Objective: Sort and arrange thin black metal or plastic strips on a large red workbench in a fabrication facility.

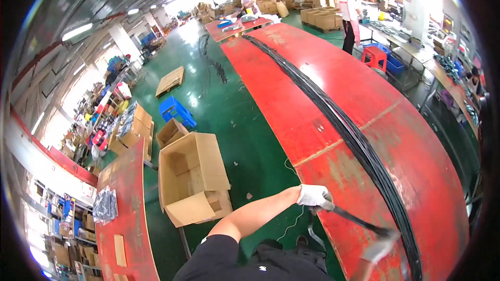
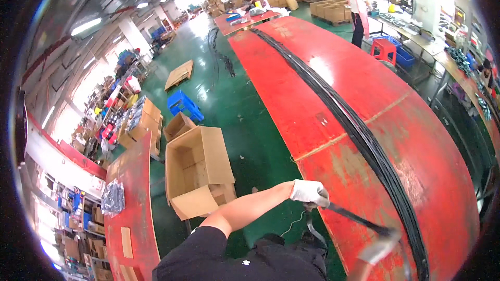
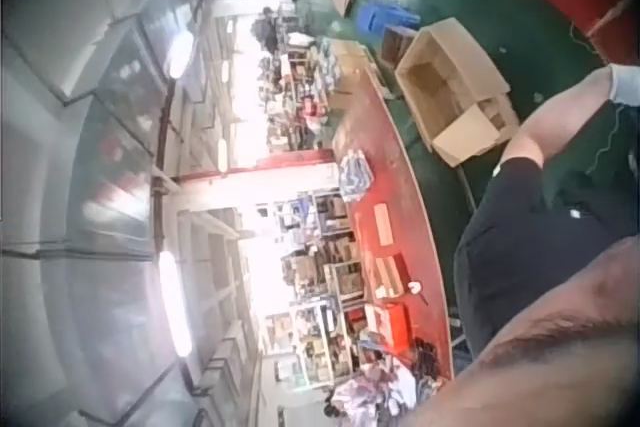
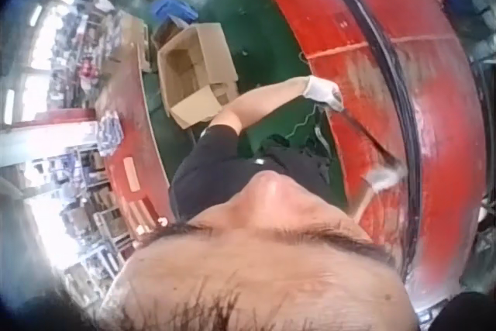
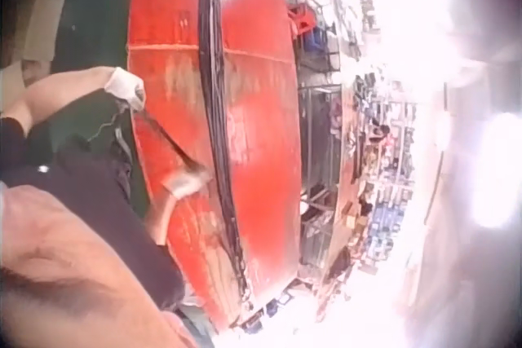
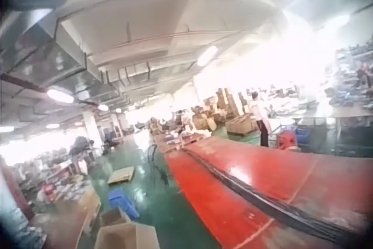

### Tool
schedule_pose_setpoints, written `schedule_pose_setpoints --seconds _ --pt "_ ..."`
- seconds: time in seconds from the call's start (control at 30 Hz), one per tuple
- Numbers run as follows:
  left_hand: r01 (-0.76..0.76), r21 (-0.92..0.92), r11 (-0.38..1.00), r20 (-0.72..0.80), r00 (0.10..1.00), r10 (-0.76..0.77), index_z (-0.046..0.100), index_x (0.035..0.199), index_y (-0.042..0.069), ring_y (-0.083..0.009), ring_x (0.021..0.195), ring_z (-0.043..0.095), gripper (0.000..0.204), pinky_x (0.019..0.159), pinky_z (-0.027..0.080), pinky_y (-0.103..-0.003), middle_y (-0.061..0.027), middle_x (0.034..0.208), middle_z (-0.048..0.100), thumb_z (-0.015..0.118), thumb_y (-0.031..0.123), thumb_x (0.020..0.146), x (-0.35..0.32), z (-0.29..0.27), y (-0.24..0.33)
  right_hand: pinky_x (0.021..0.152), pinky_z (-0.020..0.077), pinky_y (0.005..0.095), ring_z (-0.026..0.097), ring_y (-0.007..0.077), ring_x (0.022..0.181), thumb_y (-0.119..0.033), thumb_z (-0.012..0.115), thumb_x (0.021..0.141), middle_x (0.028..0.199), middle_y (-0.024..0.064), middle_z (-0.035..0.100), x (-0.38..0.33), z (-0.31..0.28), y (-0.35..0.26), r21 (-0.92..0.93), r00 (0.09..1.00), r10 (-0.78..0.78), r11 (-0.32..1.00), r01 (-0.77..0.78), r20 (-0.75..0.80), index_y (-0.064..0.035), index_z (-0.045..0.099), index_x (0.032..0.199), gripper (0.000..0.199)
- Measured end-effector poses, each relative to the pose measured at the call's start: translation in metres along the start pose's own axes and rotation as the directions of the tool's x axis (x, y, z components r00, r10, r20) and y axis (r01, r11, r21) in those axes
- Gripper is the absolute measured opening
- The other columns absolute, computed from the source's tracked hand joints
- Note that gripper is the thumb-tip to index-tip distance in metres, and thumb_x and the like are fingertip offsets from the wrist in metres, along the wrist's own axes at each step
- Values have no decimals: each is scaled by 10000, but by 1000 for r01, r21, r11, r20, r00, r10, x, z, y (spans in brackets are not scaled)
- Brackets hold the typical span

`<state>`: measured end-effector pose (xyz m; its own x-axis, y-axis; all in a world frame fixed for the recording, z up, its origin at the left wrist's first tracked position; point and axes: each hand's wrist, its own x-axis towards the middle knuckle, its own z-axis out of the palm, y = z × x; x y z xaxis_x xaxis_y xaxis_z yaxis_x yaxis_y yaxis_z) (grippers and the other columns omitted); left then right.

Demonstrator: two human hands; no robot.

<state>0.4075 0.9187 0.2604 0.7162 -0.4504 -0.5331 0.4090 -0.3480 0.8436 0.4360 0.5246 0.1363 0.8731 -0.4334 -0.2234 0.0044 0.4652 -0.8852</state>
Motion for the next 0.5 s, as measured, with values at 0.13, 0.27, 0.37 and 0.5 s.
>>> schedule_pose_setpoints --seconds 0.13,0.27,0.37,0.5 --pt "-35 -13 999 11 999 36 769 950 36 -104 585 599 362 584 542 -323 -12 681 641 749 396 978 8 -91 3 986 516 367 661 236 1121 -424 574 1130 1225 114 668 -129 213 56 4 879 370 921 -389 301 -27 606 1373 466" --pt "-110 -47 993 27 993 111 761 949 38 -104 603 612 402 580 520 -311 -14 694 654 757 439 985 -2 -183 -18 1001 539 449 680 280 1145 -478 507 1133 1257 125 700 -113 324 135 -49 698 405 881 -470 591 -44 606 1406 522" --pt "-170 -59 984 21 985 172 732 964 21 -118 600 632 394 578 500 -328 -19 676 658 699 408 1029 -30 -269 -59 913 524 413 681 267 1033 -500 477 1146 1139 102 737 -98 412 127 30 786 305 925 -380 537 -53 682 1266 506" --pt "-175 -143 974 -33 984 172 736 981 22 -119 613 642 339 591 508 -312 -22 690 664 687 352 1041 -96 -407 -131 984 569 446 702 260 1094 -446 496 1138 1217 89 757 26 468 90 248 944 202 931 -269 262 -117 703 1292 419"
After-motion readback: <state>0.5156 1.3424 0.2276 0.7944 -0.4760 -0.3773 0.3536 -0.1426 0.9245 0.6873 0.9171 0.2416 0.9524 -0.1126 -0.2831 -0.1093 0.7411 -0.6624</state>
